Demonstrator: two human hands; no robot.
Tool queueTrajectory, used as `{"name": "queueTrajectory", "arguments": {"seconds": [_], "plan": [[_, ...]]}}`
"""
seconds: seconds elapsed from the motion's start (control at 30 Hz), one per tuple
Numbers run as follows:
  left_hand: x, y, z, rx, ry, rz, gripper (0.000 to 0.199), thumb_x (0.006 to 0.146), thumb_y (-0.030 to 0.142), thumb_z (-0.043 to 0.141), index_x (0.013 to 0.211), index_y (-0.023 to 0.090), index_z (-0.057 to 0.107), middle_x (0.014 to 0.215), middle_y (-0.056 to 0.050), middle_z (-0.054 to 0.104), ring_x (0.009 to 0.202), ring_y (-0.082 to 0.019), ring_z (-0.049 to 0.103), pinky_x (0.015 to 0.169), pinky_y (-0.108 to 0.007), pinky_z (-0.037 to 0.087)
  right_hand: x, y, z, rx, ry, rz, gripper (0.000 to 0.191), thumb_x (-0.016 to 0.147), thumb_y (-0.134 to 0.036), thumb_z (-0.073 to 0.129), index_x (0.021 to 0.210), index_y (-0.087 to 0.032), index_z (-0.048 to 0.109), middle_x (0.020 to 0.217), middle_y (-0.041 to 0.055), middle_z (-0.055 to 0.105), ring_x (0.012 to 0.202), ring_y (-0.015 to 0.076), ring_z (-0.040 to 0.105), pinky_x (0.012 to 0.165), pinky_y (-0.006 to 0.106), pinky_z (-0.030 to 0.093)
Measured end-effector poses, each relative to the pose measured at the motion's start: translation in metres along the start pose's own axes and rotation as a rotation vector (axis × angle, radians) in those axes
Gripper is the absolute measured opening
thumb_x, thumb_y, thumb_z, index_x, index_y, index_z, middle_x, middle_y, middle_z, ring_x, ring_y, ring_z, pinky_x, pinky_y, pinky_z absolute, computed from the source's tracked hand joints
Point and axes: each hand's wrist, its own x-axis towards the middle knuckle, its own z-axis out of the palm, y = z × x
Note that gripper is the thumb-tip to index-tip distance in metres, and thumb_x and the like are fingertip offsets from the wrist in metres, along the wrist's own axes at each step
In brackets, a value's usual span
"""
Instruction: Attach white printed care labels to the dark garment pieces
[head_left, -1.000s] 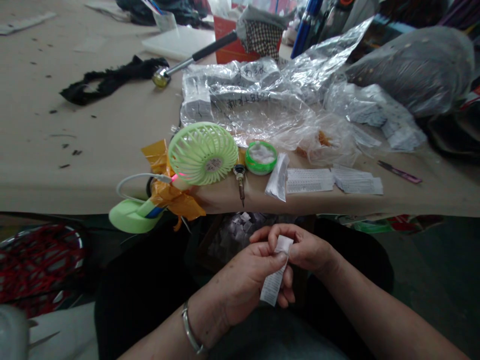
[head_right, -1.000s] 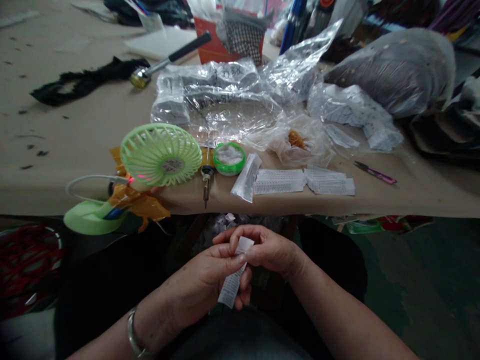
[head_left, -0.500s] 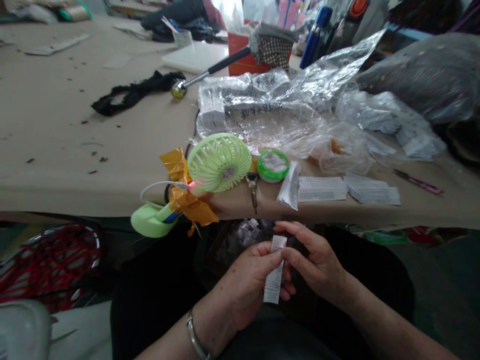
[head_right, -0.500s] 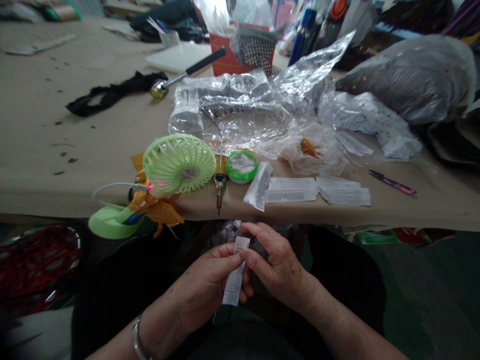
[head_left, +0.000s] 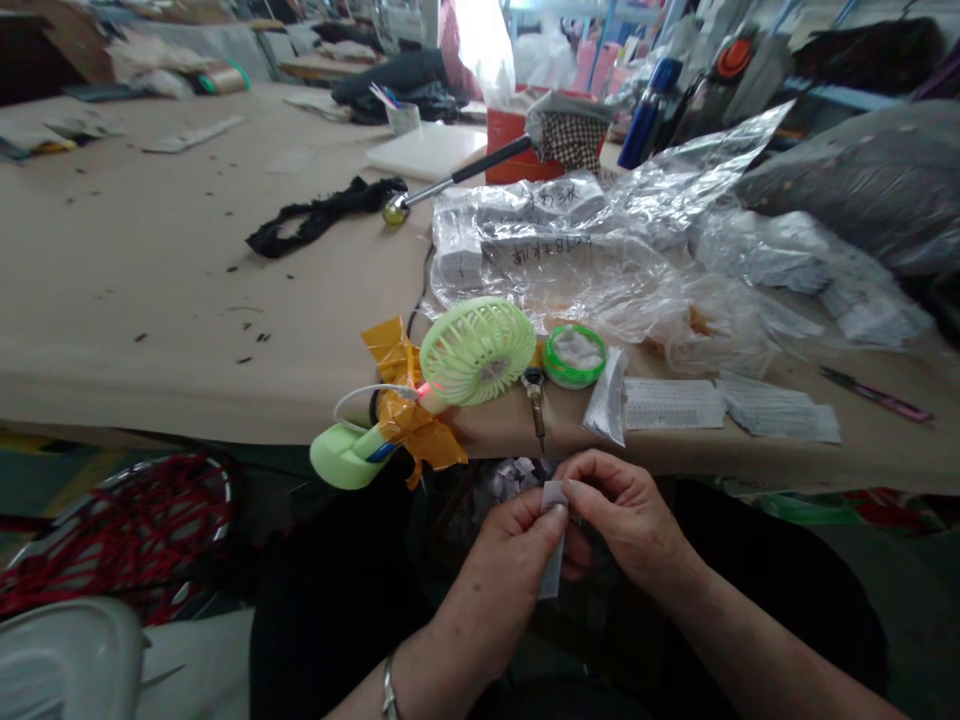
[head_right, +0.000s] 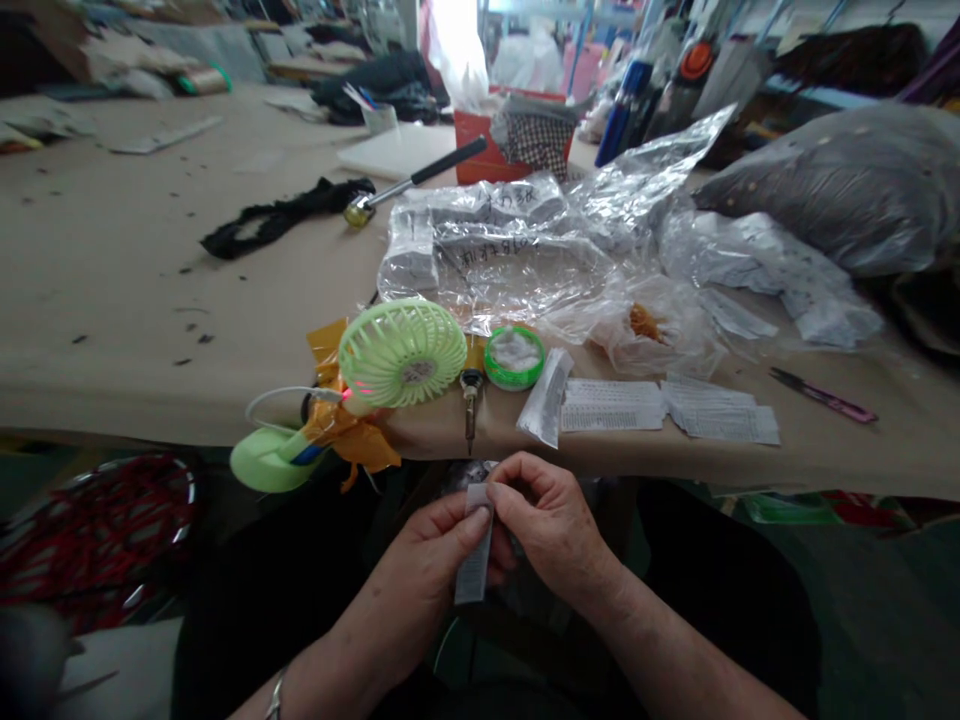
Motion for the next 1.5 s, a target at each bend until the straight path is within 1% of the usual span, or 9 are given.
{"name": "queueTrajectory", "arguments": {"seconds": [0.1,0.23,0.33,0.43,0.6,0.8,1.33,1.43,1.5], "plan": [[0.001,0.006,-0.005,0.122,0.088,0.193,0.013,0.078,0.024,0.062,0.072,0.016,0.070,0.064,-0.001,0.061,0.062,-0.013,0.052,0.060,-0.023,0.039,0.006,-0.003,0.003,-0.070,0.041,-0.099,0.015,0.080,-0.032,0.059,0.073,-0.018,0.059,0.063,-0.0018,0.061,0.052,0.0099,0.054,0.047,0.020,0.045],[0.005,0.010,-0.013,0.337,0.195,0.401,0.012,0.079,0.020,0.062,0.078,0.019,0.073,0.072,-0.001,0.067,0.068,-0.015,0.055,0.064,-0.022,0.040,0.012,-0.006,0.006,-0.183,0.095,-0.213,0.013,0.080,-0.028,0.057,0.074,-0.018,0.061,0.076,0.0016,0.063,0.072,0.0139,0.059,0.060,0.022,0.048],[0.007,0.013,-0.015,0.403,0.242,0.485,0.012,0.080,0.020,0.061,0.078,0.020,0.073,0.070,-0.001,0.068,0.066,-0.015,0.058,0.062,-0.022,0.041,0.015,-0.007,0.008,-0.241,0.129,-0.243,0.012,0.081,-0.027,0.056,0.075,-0.018,0.061,0.077,0.0016,0.063,0.072,0.0139,0.058,0.064,0.023,0.048],[0.009,0.015,-0.015,0.447,0.275,0.534,0.013,0.080,0.020,0.060,0.075,0.020,0.072,0.066,0.000,0.067,0.061,-0.014,0.057,0.058,-0.021,0.041,0.016,-0.006,0.008,-0.279,0.150,-0.263,0.012,0.083,-0.027,0.056,0.078,-0.018,0.062,0.074,0.0006,0.062,0.067,0.0125,0.056,0.062,0.023,0.046],[0.014,0.014,-0.016,0.568,0.296,0.587,0.016,0.083,0.020,0.056,0.075,0.018,0.069,0.064,0.001,0.065,0.060,-0.012,0.057,0.057,-0.019,0.041,0.017,-0.004,0.007,-0.305,0.151,-0.278,0.012,0.084,-0.026,0.055,0.080,-0.018,0.062,0.071,-0.0007,0.061,0.064,0.0114,0.054,0.059,0.022,0.044],[0.018,0.013,-0.017,0.618,0.291,0.635,0.018,0.086,0.019,0.051,0.077,0.017,0.066,0.065,0.002,0.063,0.060,-0.010,0.055,0.057,-0.018,0.041,0.019,-0.001,0.007,-0.329,0.168,-0.320,0.010,0.086,-0.024,0.055,0.081,-0.019,0.062,0.073,-0.0016,0.061,0.068,0.0112,0.055,0.064,0.022,0.043],[0.024,0.018,-0.018,0.647,0.332,0.615,0.019,0.085,0.018,0.052,0.070,0.017,0.064,0.058,0.004,0.058,0.055,-0.008,0.052,0.053,-0.015,0.039,0.023,0.003,0.010,-0.289,0.210,-0.347,0.009,0.086,-0.023,0.057,0.080,-0.020,0.063,0.072,-0.0027,0.062,0.067,0.0103,0.056,0.064,0.020,0.045],[0.018,0.017,-0.017,0.631,0.290,0.612,0.018,0.086,0.020,0.052,0.074,0.018,0.066,0.063,0.004,0.062,0.058,-0.009,0.055,0.055,-0.016,0.041,0.016,0.004,0.009,-0.286,0.184,-0.365,0.007,0.086,-0.023,0.059,0.090,-0.021,0.065,0.080,-0.0023,0.067,0.074,0.0106,0.061,0.069,0.019,0.048],[0.013,0.014,-0.017,0.631,0.259,0.614,0.017,0.086,0.021,0.052,0.078,0.019,0.067,0.067,0.003,0.065,0.061,-0.010,0.058,0.058,-0.016,0.043,0.007,0.002,0.006,-0.315,0.151,-0.374,0.015,0.086,-0.022,0.060,0.100,-0.022,0.064,0.086,-0.0018,0.069,0.078,0.0111,0.064,0.072,0.019,0.050]]}}
